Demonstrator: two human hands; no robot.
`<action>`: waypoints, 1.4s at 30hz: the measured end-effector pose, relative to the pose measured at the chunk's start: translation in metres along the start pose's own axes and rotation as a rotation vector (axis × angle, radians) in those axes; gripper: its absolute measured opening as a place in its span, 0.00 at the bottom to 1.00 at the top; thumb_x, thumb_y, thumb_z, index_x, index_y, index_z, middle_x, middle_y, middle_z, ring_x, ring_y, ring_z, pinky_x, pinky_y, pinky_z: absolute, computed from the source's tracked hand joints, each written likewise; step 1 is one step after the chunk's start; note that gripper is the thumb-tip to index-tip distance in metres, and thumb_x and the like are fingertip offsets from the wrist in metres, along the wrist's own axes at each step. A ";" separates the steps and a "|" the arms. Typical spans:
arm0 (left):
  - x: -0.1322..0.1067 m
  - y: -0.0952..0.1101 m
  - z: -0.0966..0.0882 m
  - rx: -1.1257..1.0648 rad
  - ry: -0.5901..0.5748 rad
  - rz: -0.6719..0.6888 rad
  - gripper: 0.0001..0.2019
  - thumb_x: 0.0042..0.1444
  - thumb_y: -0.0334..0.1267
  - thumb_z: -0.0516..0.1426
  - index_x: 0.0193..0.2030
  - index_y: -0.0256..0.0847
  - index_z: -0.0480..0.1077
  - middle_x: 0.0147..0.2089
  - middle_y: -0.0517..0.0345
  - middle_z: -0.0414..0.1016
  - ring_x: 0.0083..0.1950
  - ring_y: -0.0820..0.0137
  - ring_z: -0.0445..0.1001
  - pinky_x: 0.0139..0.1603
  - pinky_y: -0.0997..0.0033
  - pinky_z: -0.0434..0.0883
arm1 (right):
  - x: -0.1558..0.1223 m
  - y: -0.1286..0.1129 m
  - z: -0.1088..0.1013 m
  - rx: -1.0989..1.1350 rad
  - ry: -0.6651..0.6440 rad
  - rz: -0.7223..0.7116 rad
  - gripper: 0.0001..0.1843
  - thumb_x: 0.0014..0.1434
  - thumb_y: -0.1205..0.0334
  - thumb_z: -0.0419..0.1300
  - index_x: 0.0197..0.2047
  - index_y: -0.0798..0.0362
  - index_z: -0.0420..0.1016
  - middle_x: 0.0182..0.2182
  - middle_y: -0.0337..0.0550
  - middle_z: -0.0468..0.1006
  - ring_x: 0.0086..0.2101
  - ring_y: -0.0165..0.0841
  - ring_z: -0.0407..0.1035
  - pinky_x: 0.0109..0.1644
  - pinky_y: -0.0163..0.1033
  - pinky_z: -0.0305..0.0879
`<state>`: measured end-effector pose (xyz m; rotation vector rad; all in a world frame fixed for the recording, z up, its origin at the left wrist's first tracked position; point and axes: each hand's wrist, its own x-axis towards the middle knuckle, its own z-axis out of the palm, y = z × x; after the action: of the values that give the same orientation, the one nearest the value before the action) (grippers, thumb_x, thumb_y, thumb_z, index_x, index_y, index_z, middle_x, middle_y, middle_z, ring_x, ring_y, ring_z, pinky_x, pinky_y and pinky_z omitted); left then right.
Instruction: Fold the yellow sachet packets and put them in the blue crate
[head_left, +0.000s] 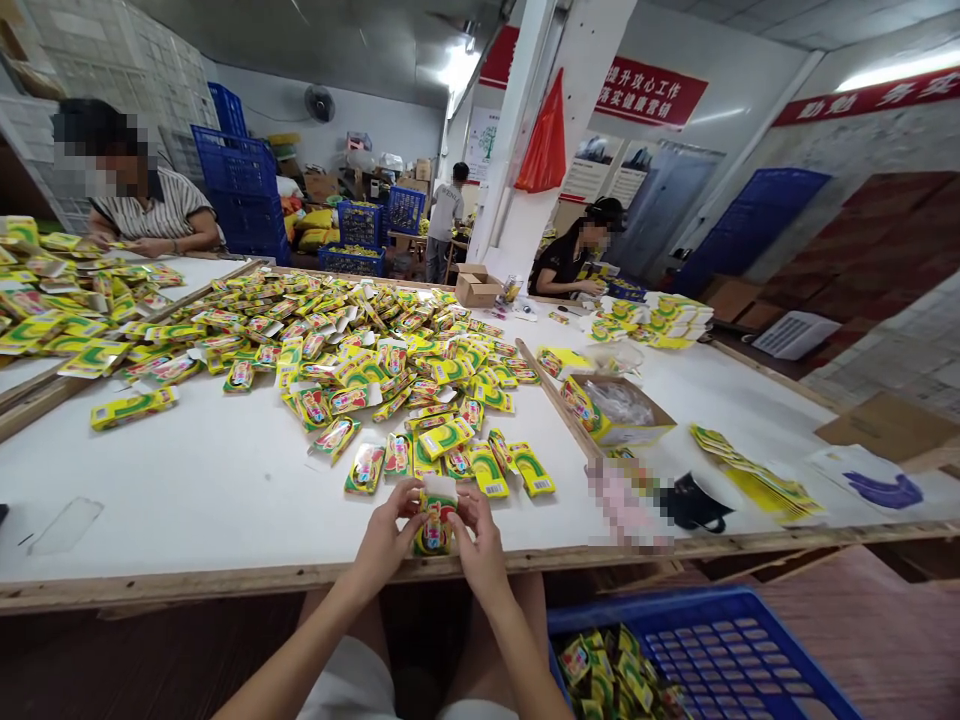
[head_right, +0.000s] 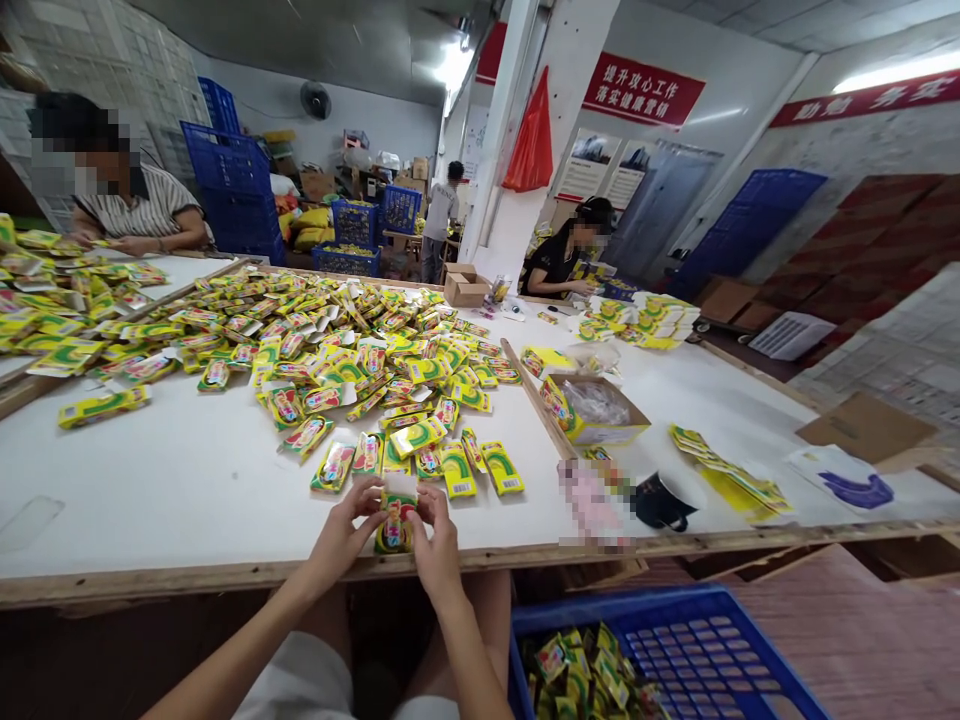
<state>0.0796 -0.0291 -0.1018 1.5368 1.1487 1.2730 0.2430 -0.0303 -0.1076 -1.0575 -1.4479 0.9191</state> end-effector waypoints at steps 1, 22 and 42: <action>0.002 0.001 0.000 0.016 -0.019 0.007 0.17 0.57 0.36 0.55 0.54 0.45 0.64 0.45 0.55 0.77 0.42 0.66 0.77 0.46 0.63 0.73 | 0.001 -0.001 -0.004 -0.022 0.000 -0.008 0.15 0.61 0.61 0.56 0.51 0.49 0.65 0.45 0.46 0.77 0.45 0.36 0.73 0.50 0.41 0.70; 0.013 0.015 0.009 0.078 0.047 0.179 0.05 0.59 0.36 0.55 0.38 0.41 0.72 0.40 0.54 0.75 0.44 0.66 0.74 0.46 0.65 0.71 | 0.016 -0.009 -0.010 -0.160 -0.022 -0.151 0.06 0.59 0.60 0.60 0.39 0.50 0.77 0.40 0.44 0.79 0.44 0.38 0.72 0.50 0.43 0.68; 0.002 0.003 -0.002 0.151 0.029 0.211 0.08 0.61 0.40 0.54 0.42 0.44 0.73 0.43 0.52 0.75 0.46 0.65 0.74 0.46 0.65 0.71 | 0.006 -0.006 0.001 -0.079 0.012 -0.062 0.08 0.59 0.58 0.58 0.38 0.51 0.77 0.36 0.43 0.80 0.38 0.37 0.74 0.43 0.41 0.70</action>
<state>0.0779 -0.0276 -0.0983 1.7951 1.1463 1.3759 0.2409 -0.0259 -0.1004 -1.0681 -1.5092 0.8153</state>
